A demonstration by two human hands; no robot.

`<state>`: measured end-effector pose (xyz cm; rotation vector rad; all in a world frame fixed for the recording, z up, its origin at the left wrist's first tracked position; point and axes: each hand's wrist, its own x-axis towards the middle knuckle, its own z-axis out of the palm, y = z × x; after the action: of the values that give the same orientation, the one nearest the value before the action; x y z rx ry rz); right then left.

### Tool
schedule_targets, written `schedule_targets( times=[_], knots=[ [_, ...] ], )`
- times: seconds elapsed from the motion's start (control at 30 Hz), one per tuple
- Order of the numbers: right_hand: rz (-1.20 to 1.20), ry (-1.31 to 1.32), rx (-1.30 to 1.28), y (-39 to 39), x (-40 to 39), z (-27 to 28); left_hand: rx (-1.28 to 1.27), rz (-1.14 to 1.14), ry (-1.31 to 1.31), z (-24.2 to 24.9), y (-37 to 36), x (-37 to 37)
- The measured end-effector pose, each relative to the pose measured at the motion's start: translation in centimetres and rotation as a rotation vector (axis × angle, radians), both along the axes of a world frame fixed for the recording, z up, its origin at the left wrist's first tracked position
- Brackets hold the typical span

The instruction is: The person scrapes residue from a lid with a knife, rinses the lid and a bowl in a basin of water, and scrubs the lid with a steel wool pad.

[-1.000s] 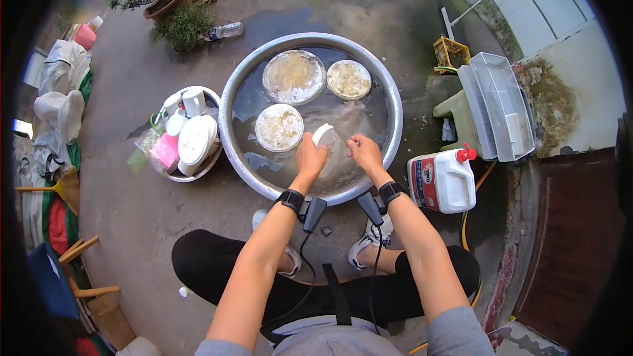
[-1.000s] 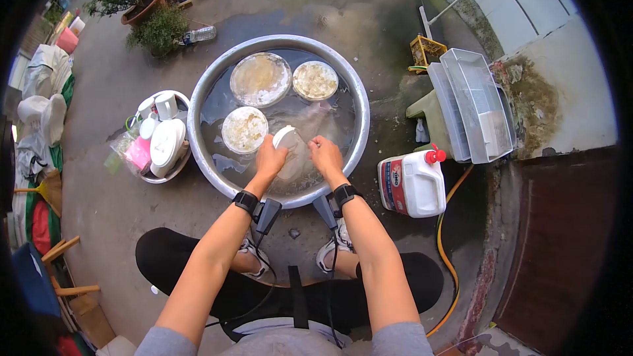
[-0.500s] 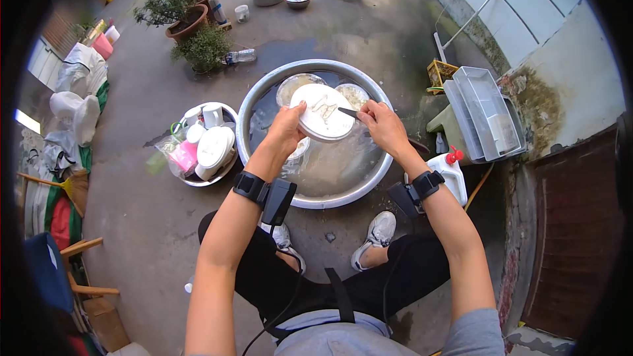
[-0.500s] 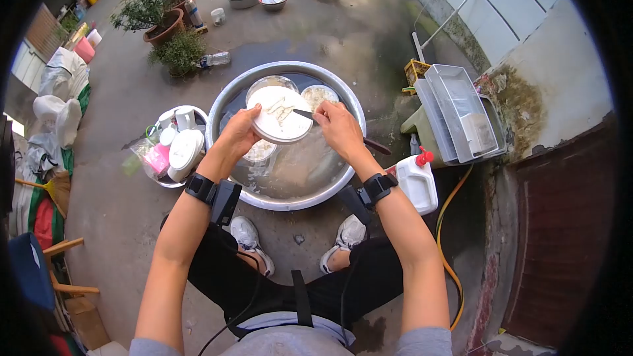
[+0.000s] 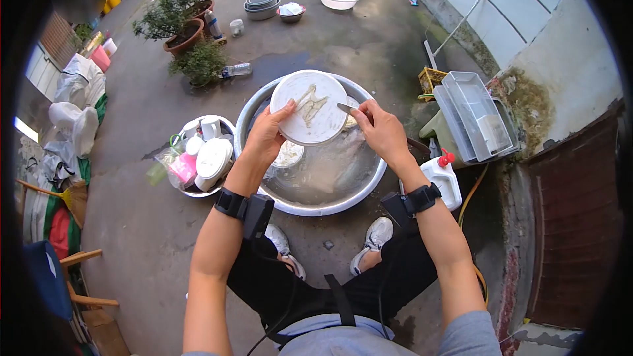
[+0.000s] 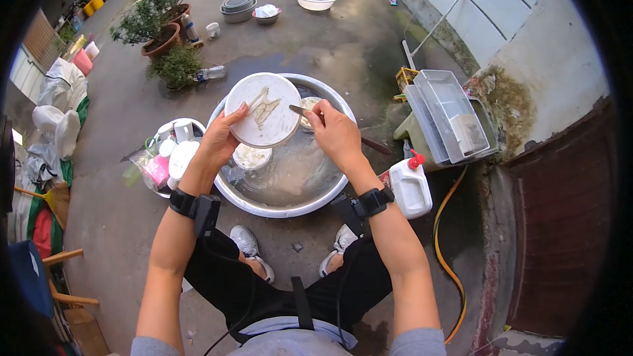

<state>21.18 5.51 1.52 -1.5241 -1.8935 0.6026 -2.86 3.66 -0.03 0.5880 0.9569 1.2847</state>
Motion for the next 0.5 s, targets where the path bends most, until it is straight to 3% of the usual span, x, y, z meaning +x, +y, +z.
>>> schedule_targets(
  times=[0.07, 0.37, 0.5],
  knots=[
    [0.013, -0.183, 0.024, -0.6, -0.5, 0.8, 0.009, 0.003, 0.017, 0.7, -0.3, -0.1],
    [0.103, -0.248, 0.509, -0.7, -1.4, 0.4, 0.076, 0.084, 0.085, 1.5, -1.3, 0.0],
    [0.093, -0.275, 0.47, -1.1, -1.2, 0.2, 0.063, 0.11, 0.092, 1.4, -1.5, 0.3]
  ],
)
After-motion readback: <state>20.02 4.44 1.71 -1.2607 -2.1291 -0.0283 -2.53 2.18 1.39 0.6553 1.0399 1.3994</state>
